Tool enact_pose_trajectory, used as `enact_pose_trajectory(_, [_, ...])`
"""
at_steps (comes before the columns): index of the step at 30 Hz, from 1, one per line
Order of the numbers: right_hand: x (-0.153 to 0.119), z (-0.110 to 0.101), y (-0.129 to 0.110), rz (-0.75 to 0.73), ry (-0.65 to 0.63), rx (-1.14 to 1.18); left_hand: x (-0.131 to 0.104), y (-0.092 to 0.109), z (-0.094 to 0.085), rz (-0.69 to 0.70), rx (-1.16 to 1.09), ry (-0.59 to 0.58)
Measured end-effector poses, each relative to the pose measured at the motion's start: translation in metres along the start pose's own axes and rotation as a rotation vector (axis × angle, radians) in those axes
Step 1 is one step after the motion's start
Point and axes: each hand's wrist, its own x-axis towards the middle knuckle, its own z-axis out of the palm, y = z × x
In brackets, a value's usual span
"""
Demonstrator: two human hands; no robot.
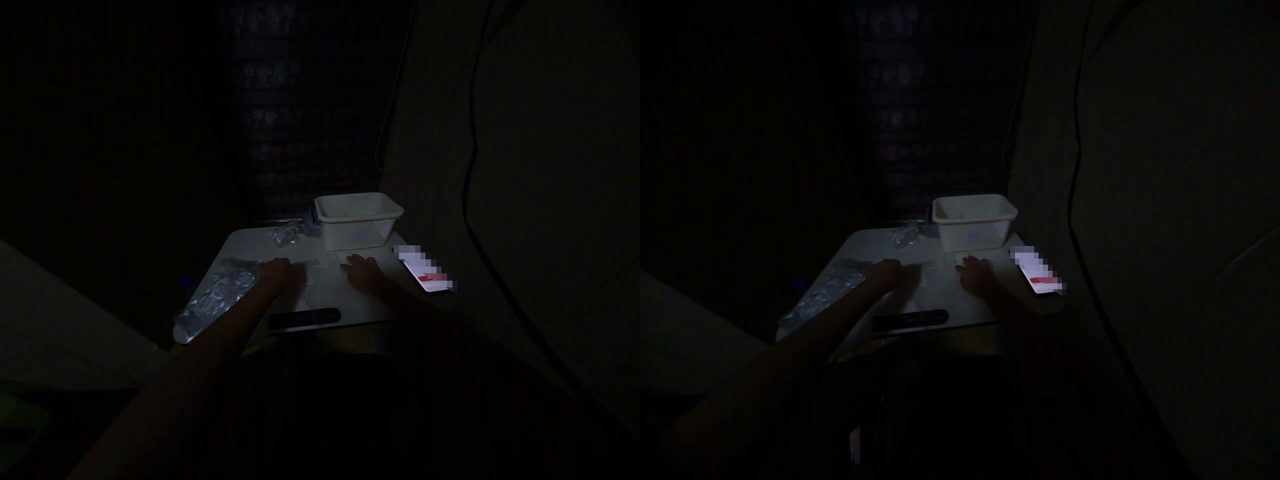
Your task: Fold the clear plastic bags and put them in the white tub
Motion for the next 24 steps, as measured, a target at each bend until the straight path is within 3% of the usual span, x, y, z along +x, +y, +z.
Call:
enact_pose_trajectory(5, [0.001,0.000,0.006,0.078,0.001,-0.004,0.009,0.003,0.010,0.097,-0.089,-0.023])
enact_pose_trajectory(11, [-0.004,-0.010,-0.001,-0.013,0.067,0.051,0.019,0.012,0.030,0.229,-0.162,0.005])
enact_pose_trajectory(17, [-0.003,-0.020,-0.014,-0.136,0.025,0.156,0.021,0.018,0.020,0.165,-0.256,0.056])
enact_pose_trajectory(20, [-0.001,-0.020,-0.017,-0.179,-0.038,0.316,0.020,0.022,0.013,0.072,-0.513,0.002])
enact_pose_trajectory(24, [0.000,-0.013,-0.018,-0.213,-0.050,0.402,0.011,0.031,0.009,-0.018,-1.047,-0.173])
